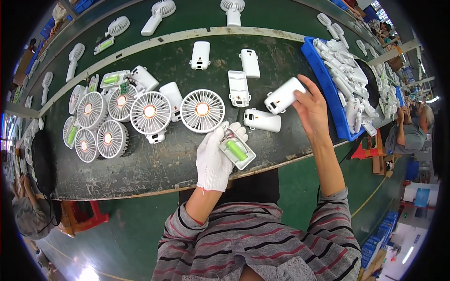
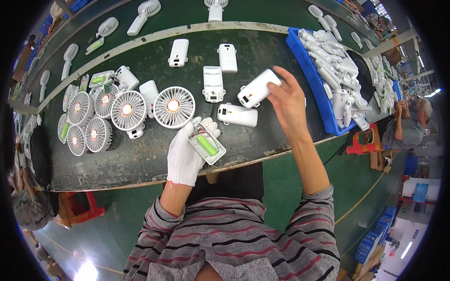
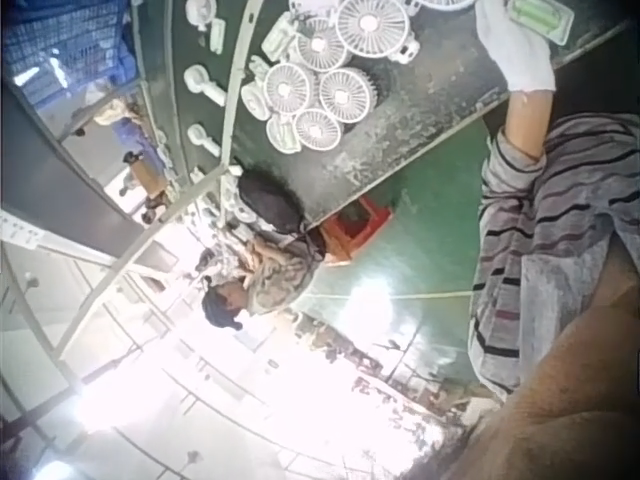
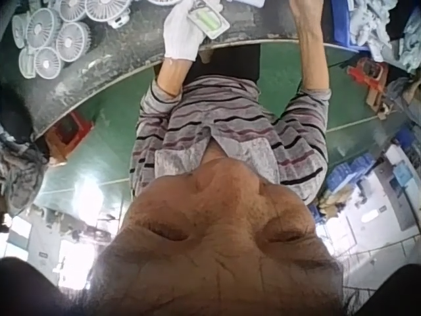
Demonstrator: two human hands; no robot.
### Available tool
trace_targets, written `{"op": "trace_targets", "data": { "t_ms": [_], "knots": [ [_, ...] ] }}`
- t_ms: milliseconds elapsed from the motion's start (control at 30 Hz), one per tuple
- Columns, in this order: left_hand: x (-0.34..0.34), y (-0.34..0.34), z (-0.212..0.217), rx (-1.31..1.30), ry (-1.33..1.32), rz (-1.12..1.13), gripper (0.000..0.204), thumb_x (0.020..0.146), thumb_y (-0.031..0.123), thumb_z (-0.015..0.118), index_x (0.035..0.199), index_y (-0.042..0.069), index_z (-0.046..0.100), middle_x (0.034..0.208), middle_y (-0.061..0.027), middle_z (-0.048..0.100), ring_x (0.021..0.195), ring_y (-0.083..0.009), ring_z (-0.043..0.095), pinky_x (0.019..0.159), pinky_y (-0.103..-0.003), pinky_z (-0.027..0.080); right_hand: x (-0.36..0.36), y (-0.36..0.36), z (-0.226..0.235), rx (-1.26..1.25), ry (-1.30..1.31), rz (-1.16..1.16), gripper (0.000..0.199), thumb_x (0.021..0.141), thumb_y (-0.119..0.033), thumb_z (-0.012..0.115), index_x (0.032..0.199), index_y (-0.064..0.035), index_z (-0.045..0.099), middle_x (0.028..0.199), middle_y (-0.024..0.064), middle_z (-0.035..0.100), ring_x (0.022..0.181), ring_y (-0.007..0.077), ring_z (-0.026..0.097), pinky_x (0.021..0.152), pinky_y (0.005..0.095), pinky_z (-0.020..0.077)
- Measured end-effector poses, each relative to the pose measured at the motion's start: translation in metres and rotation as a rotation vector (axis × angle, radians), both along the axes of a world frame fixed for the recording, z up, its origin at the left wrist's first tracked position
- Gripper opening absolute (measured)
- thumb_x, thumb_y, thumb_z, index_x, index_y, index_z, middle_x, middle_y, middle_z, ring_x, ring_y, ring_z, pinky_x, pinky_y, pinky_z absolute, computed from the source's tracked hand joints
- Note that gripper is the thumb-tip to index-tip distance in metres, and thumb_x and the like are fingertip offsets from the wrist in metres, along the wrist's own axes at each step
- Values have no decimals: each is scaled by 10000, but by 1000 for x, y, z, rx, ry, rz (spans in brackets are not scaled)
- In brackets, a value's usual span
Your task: The person assembles portable fans by fitting the fan head and circuit wiring into the battery handle casing, snapping the outer cover closed, and placing the assembled fans onto the conveyor belt.
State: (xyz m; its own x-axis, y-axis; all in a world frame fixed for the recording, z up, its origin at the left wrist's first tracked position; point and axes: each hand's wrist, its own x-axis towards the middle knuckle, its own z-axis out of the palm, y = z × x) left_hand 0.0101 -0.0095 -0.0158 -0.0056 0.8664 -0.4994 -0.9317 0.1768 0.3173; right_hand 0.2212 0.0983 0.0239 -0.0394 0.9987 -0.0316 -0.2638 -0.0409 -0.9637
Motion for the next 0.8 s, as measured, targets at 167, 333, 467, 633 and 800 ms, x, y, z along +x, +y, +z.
{"op": "trace_targets", "data": {
  "t_ms": [167,333,467,633,800],
  "knots": [
    [4,2,3,1,9,-2,250,943,128,432,1126,-41,457,1092,-228,557,992,-351,590,881,-505,497,30,-38,-25,61,-630,13,517,768,-53,696,1234,-14,475,1032,113,569,928,193,581,807,295,481],
    [7,4,-3,36,20,22,258,944,133,431,1113,-58,467,1097,-236,560,1004,-356,587,876,-499,499,25,-48,4,328,-1308,124,500,713,-77,727,1180,-57,551,1203,150,516,1084,311,527,880,362,457],
    [15,12,-10,39,-65,32,234,951,140,428,1092,-40,478,1081,-227,565,965,-346,593,852,-487,506,25,-33,2,524,-1261,327,460,704,-37,708,1145,-33,574,1193,149,561,1082,326,528,902,370,439],
    [26,18,-11,96,-148,103,234,943,126,458,1090,-52,493,1063,-193,560,949,-285,586,842,-425,491,13,-34,10,401,-1036,218,526,669,-10,738,1169,-12,573,1063,76,613,940,157,579,857,288,449],
    [31,23,-7,115,-201,142,257,939,150,486,1111,-39,509,1054,-145,565,959,-232,579,851,-378,475,-16,-53,23,257,-908,283,580,619,-42,783,1166,-67,591,963,78,586,846,181,555,798,272,451]
  ]
}}
